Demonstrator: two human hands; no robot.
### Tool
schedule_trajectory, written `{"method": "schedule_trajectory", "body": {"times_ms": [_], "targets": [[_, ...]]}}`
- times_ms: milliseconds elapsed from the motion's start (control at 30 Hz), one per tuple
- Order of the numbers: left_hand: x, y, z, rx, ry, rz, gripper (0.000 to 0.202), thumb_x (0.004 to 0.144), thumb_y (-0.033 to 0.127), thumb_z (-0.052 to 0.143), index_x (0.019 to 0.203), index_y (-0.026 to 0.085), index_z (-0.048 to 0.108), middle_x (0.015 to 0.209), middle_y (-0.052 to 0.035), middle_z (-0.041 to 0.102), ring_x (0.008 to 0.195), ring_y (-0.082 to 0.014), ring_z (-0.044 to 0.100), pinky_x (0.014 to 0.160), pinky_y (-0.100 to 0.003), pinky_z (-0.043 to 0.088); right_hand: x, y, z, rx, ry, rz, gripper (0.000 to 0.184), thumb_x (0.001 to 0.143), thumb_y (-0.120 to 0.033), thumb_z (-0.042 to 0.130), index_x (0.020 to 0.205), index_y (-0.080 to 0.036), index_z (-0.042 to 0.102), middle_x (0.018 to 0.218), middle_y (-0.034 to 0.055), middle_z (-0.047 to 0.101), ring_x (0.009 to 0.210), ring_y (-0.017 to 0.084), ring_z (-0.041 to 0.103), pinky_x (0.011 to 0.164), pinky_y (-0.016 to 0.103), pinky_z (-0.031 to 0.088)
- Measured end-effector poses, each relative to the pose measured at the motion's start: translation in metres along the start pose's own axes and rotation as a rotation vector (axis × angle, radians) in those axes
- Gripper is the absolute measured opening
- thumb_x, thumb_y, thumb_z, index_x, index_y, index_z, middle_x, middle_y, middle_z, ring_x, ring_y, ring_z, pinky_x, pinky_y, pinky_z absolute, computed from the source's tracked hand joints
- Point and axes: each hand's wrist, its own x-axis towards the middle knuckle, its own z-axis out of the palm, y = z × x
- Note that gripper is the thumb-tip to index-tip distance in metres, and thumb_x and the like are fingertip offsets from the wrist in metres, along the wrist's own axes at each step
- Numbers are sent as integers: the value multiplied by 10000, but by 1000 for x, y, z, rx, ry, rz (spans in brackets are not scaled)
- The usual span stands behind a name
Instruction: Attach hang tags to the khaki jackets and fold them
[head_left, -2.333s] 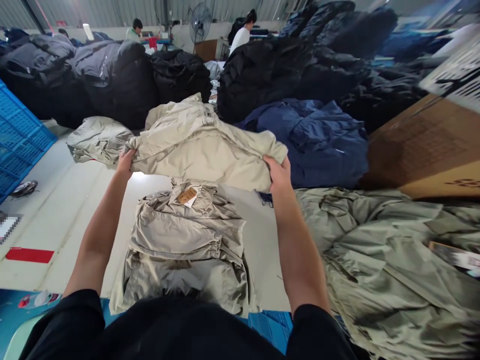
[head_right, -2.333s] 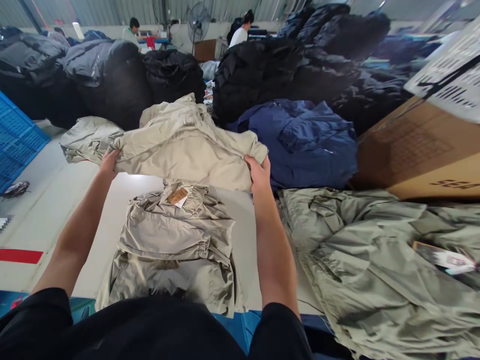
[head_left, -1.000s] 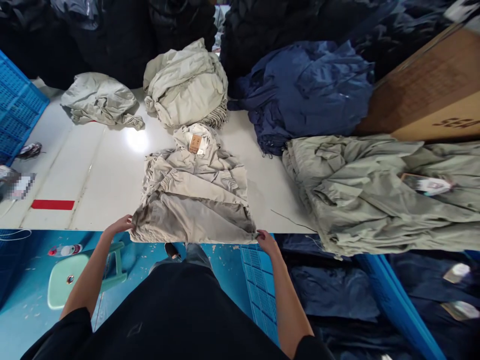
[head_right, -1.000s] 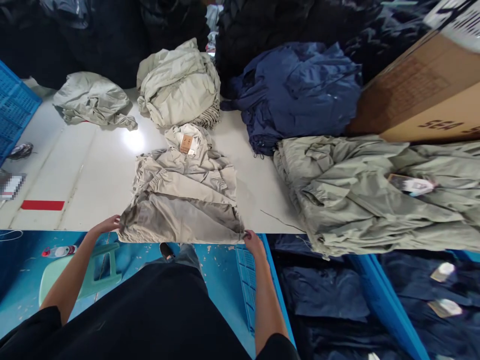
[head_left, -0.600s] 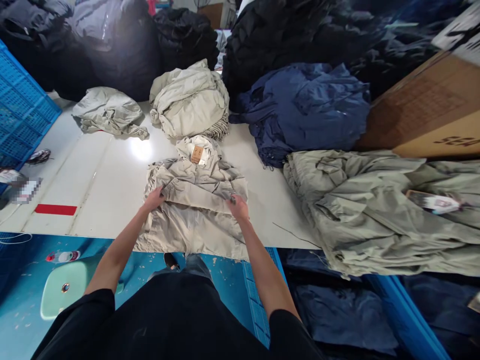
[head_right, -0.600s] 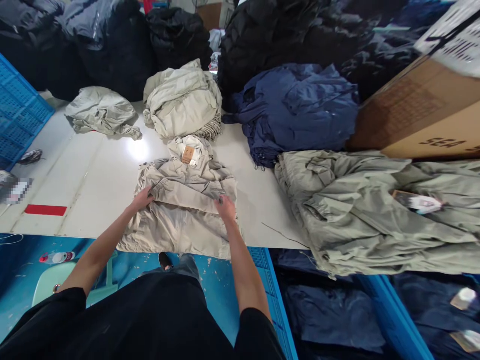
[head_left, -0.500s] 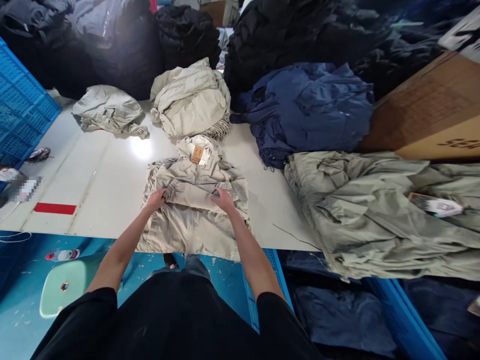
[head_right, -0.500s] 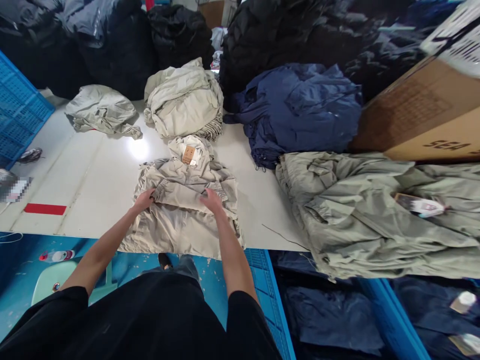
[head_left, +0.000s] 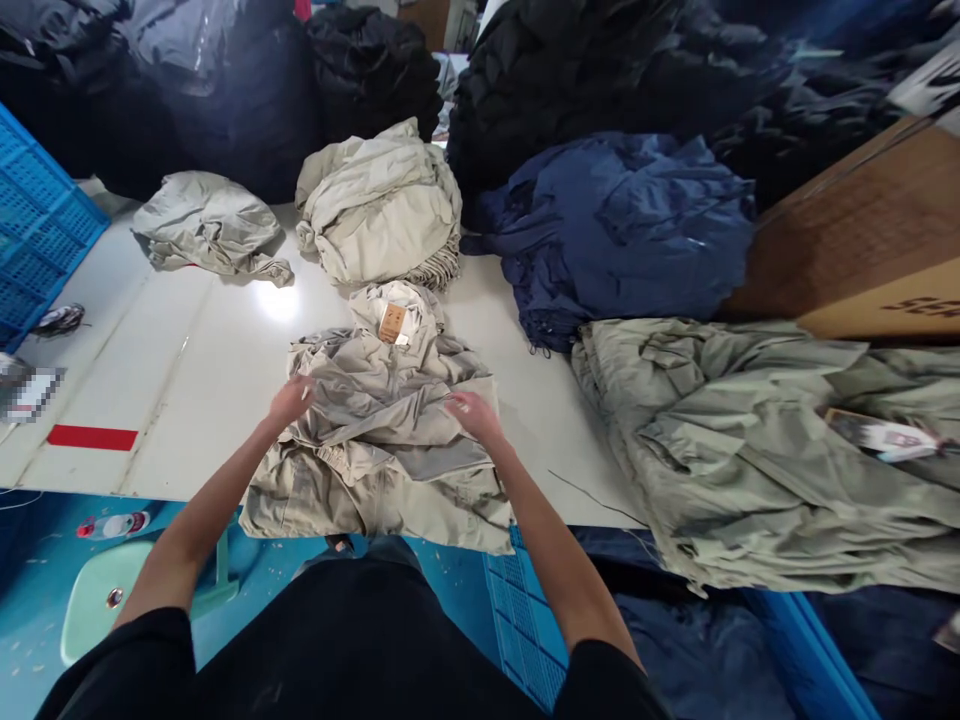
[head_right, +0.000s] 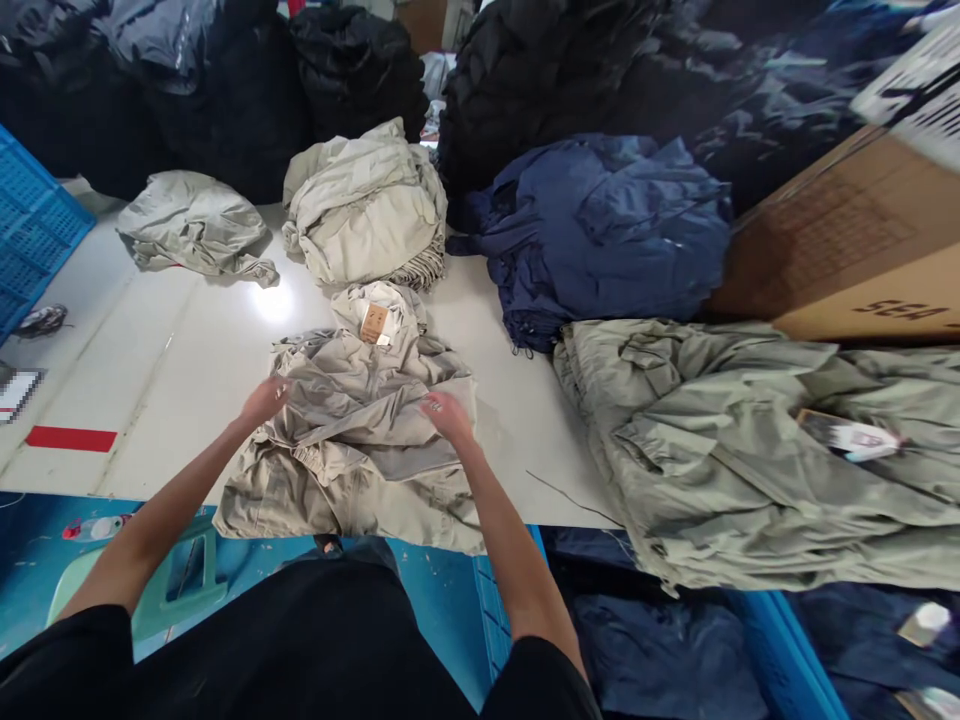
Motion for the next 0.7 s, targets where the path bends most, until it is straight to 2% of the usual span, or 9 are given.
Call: {"method": "schedule_trajectory", "body": {"times_ms": [67, 100, 167, 233, 300, 467, 533, 600, 700], "targets": [[40, 3, 5, -51, 143, -138, 425, 803, 386, 655, 1178, 189, 620, 1320, -189, 574, 1246, -353, 521, 1002, -428, 411, 28, 14, -19, -48, 283, 245, 594, 927, -506, 452, 1392, -139, 493, 1436, 213, 489, 1329, 346, 458, 1089, 489, 346], [58, 4, 9, -74, 158, -207, 465, 774, 422, 694, 1156, 169, 616, 1301, -210, 582, 1242, -367, 522, 983, -433, 417, 41, 20, -26, -60, 354, 360, 650, 905, -524, 495, 1417, -125, 453, 1452, 236, 459, 1333, 358, 453, 1075, 481, 359], [85, 4, 18, -100, 126, -312, 421, 731, 438, 740, 1021, 150, 637, 1179, -223, 641, 1177, -377, 566, 935, -427, 434, 62, 31, -34, -59, 325, 484, 690, 882, -524, 551, 1411, -94, 442, 1404, 270, 490, 1282, 366, 505, 1014, 449, 408], [103, -1, 26, -93, 98, -361, 281, 754, 403, 720, 871, 161, 637, 1027, -199, 687, 1095, -360, 611, 908, -411, 443, 80, 40, -38, -55, 219, 467, 576, 888, -474, 571, 1319, -95, 532, 1270, 248, 600, 1192, 345, 575, 960, 399, 433], [113, -10, 25, -67, 114, -376, 194, 820, 372, 645, 822, 179, 626, 973, -176, 698, 1077, -337, 621, 917, -398, 441, 96, 47, -43, -63, 183, 407, 426, 913, -422, 552, 1220, -132, 602, 1178, 197, 659, 1149, 312, 596, 945, 356, 423], [133, -39, -4, 10, 199, -448, 281, 953, 367, 399, 937, 198, 624, 1071, -151, 687, 1149, -302, 591, 961, -394, 434, 136, 68, -66, -156, 311, 300, 403, 1009, -418, 336, 1243, -177, 558, 1113, 154, 675, 1035, 273, 605, 850, 327, 415], [140, -49, -12, 23, 188, -491, 264, 935, 353, 429, 943, 187, 634, 1022, -144, 695, 1103, -303, 614, 933, -393, 457, 147, 77, -67, -208, 299, 341, 391, 1003, -419, 353, 1213, -174, 574, 1045, 143, 682, 964, 258, 618, 797, 313, 421], [148, -57, -15, 26, 176, -535, 229, 884, 308, 507, 991, 159, 645, 998, -147, 694, 1052, -301, 638, 892, -384, 485, 154, 84, -63, -239, 247, 397, 389, 967, -447, 437, 1183, -165, 597, 1067, 154, 670, 976, 263, 618, 799, 318, 430], [166, -58, -13, 41, 239, -548, 385, 850, 255, 543, 1208, 120, 588, 1213, -179, 626, 1121, -271, 619, 925, -358, 488, 167, 85, -55, -264, 295, 385, 470, 932, -487, 495, 1252, -152, 572, 1260, 190, 596, 1144, 297, 563, 913, 365, 421]]}}
